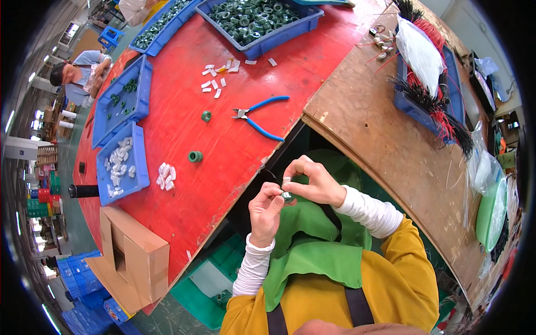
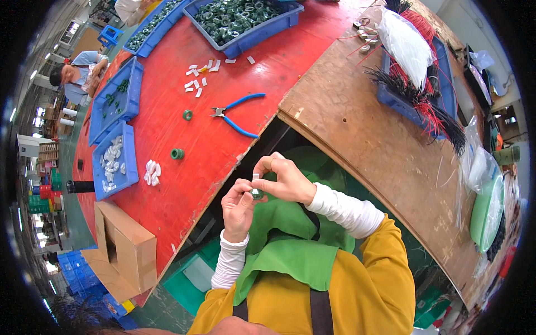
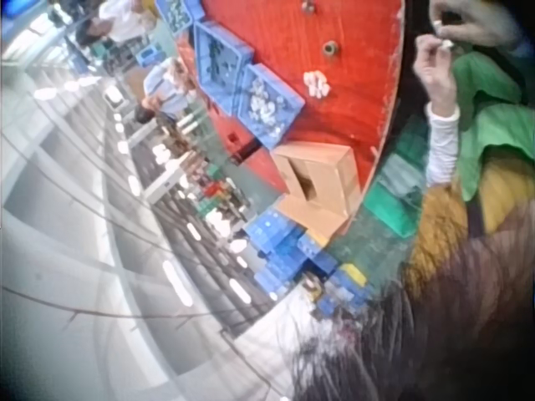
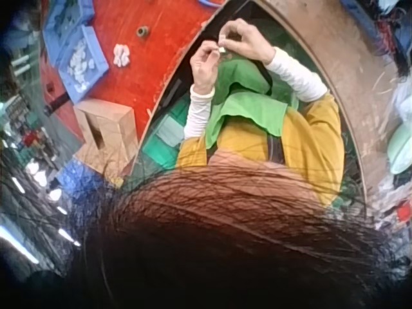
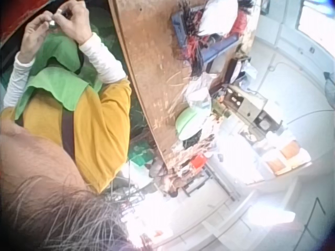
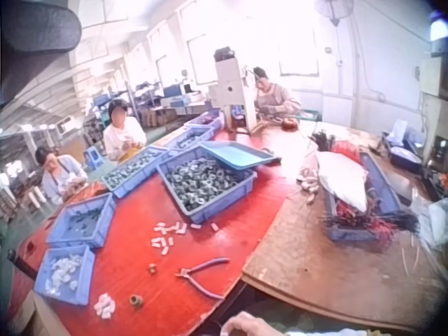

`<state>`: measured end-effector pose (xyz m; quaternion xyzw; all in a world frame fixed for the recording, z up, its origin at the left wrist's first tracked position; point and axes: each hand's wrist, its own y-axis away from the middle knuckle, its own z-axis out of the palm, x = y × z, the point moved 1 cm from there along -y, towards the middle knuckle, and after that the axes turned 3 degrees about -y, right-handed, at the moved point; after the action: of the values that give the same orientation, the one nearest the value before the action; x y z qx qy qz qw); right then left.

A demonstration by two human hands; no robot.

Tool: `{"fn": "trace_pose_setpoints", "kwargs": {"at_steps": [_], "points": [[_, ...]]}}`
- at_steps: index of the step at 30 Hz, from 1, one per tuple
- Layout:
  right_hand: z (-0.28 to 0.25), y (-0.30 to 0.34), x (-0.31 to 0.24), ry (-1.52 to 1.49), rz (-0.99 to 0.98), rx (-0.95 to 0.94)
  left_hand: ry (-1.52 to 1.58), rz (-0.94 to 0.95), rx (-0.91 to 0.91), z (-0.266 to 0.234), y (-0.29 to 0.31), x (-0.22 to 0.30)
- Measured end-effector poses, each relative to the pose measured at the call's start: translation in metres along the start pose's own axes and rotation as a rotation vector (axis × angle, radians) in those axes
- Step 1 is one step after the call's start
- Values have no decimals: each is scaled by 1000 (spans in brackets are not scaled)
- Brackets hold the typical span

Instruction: The person assembles small green plastic housings and white plastic inserts by hand, taking parts from plastic bins and pressing them together.

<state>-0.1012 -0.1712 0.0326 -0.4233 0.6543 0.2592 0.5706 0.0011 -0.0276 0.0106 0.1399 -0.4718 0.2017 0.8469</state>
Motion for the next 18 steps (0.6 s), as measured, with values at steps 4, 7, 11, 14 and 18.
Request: {"fn": "trace_pose_setpoints", "kwargs": {"at_steps": [4, 7, 11, 14, 18], "points": [[8, 6, 8, -422, 273, -68, 52, -17, -15, -3, 1, -5], [14, 12, 12, -706, 452, -27, 65, -23, -28, -4, 0, -6], [17, 19, 5, -779, 463, -110, 189, -73, -19, -7, 2, -9], [19, 25, 7, -507, 153, -87, 252, -85, 50, -2, -1, -4], [15, 23, 2, -180, -117, -14, 267, -91, 49, 0, -1, -3]]}}
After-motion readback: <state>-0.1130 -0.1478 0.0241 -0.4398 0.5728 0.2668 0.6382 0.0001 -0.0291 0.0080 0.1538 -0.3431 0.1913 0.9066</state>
